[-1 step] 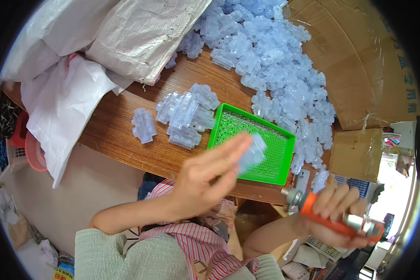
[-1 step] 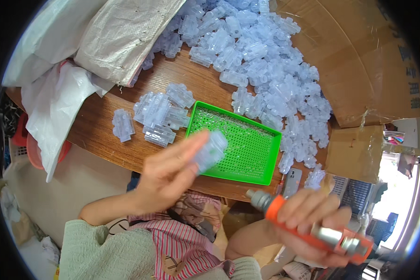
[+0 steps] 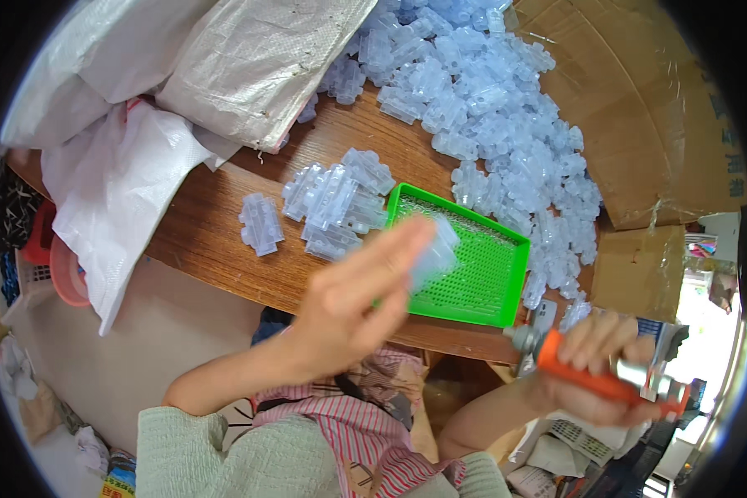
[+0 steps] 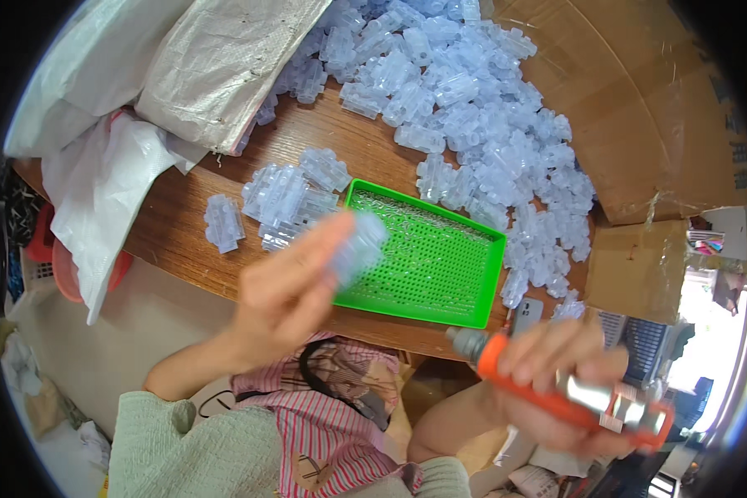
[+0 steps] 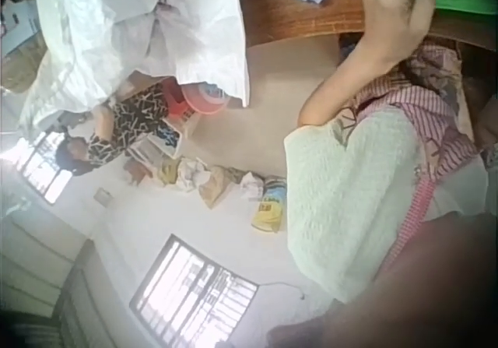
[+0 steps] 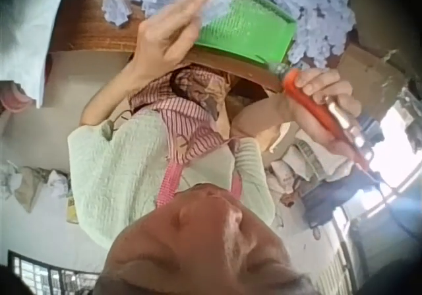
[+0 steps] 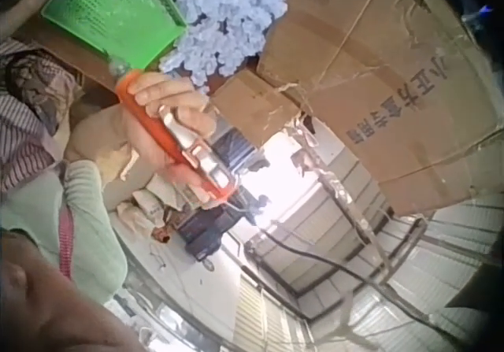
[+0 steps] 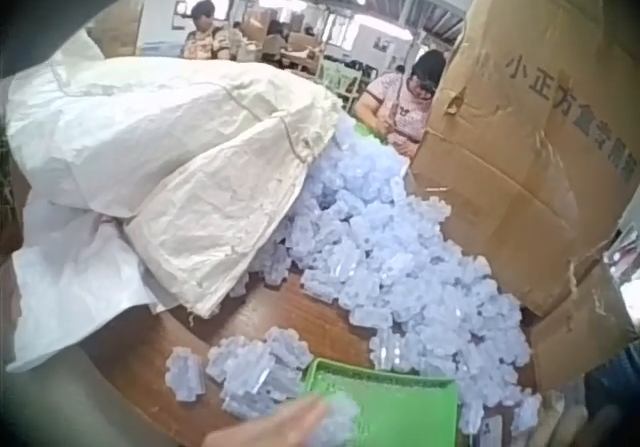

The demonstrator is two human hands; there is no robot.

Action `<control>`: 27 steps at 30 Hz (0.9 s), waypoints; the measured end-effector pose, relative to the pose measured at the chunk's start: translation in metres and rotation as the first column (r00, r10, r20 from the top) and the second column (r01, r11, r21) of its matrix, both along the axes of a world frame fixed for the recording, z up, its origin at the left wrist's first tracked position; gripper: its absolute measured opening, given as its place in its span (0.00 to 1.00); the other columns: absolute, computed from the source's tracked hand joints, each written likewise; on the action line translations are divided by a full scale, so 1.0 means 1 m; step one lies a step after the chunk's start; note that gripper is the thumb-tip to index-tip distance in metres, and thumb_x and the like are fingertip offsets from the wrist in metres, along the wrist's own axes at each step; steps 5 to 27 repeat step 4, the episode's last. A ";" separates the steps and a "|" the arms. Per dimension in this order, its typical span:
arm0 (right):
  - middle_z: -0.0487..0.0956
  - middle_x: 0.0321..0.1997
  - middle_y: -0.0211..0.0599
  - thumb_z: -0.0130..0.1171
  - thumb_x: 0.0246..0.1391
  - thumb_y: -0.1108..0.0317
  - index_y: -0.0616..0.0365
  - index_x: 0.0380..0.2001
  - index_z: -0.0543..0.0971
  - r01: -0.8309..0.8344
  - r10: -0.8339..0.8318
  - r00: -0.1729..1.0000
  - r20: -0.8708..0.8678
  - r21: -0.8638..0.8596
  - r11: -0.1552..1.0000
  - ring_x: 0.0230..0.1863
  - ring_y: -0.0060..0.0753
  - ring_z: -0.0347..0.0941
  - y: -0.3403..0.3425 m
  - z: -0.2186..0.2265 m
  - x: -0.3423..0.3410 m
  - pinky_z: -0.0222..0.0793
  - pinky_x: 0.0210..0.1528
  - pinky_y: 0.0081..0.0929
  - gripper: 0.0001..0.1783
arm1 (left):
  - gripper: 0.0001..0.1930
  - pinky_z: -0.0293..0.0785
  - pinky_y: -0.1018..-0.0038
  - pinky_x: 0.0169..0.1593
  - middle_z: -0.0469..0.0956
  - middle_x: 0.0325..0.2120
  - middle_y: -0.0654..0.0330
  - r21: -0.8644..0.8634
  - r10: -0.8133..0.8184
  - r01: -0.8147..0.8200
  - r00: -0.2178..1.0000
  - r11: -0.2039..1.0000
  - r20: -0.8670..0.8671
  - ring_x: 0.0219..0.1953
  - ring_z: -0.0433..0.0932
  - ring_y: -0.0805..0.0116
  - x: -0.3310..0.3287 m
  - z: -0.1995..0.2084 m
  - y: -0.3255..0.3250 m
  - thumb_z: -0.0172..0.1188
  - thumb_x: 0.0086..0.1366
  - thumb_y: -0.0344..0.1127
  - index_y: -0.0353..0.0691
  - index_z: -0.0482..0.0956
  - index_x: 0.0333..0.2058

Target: The person assembles plastic casings by picking up screws from a tray with a power screwdriver and driving them into each plastic part.

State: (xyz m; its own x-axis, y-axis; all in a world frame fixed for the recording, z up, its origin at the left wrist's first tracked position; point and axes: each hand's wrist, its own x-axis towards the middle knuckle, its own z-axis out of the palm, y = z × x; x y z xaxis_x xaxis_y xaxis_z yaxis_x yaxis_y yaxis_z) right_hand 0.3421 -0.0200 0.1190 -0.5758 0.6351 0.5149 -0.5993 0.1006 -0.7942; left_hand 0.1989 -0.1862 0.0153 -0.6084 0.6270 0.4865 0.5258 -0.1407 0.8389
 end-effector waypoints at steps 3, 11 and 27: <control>0.68 0.33 0.32 0.56 0.49 0.31 0.48 0.42 0.70 0.078 -0.056 0.990 0.130 -0.166 0.983 0.30 0.25 0.65 0.022 -0.030 -0.001 0.66 0.26 0.27 0.33 | 0.32 0.67 0.67 0.58 0.72 0.55 0.44 -0.183 0.237 -0.267 0.956 0.946 -0.171 0.57 0.73 0.52 -0.039 0.004 -0.016 0.49 0.58 0.18 0.32 0.59 0.63; 0.70 0.41 0.29 0.54 0.50 0.31 0.45 0.49 0.68 0.122 -0.103 0.991 0.081 -0.276 0.953 0.34 0.25 0.66 0.032 -0.058 0.000 0.68 0.30 0.30 0.34 | 0.32 0.66 0.68 0.59 0.71 0.56 0.44 -0.232 0.252 -0.299 0.944 0.925 -0.211 0.57 0.72 0.52 -0.052 0.000 -0.022 0.49 0.59 0.19 0.33 0.57 0.64; 0.70 0.41 0.29 0.54 0.50 0.31 0.45 0.49 0.68 0.122 -0.103 0.991 0.081 -0.276 0.953 0.34 0.25 0.66 0.032 -0.058 0.000 0.68 0.30 0.30 0.34 | 0.32 0.66 0.68 0.59 0.71 0.56 0.44 -0.232 0.252 -0.299 0.944 0.925 -0.211 0.57 0.72 0.52 -0.052 0.000 -0.022 0.49 0.59 0.19 0.33 0.57 0.64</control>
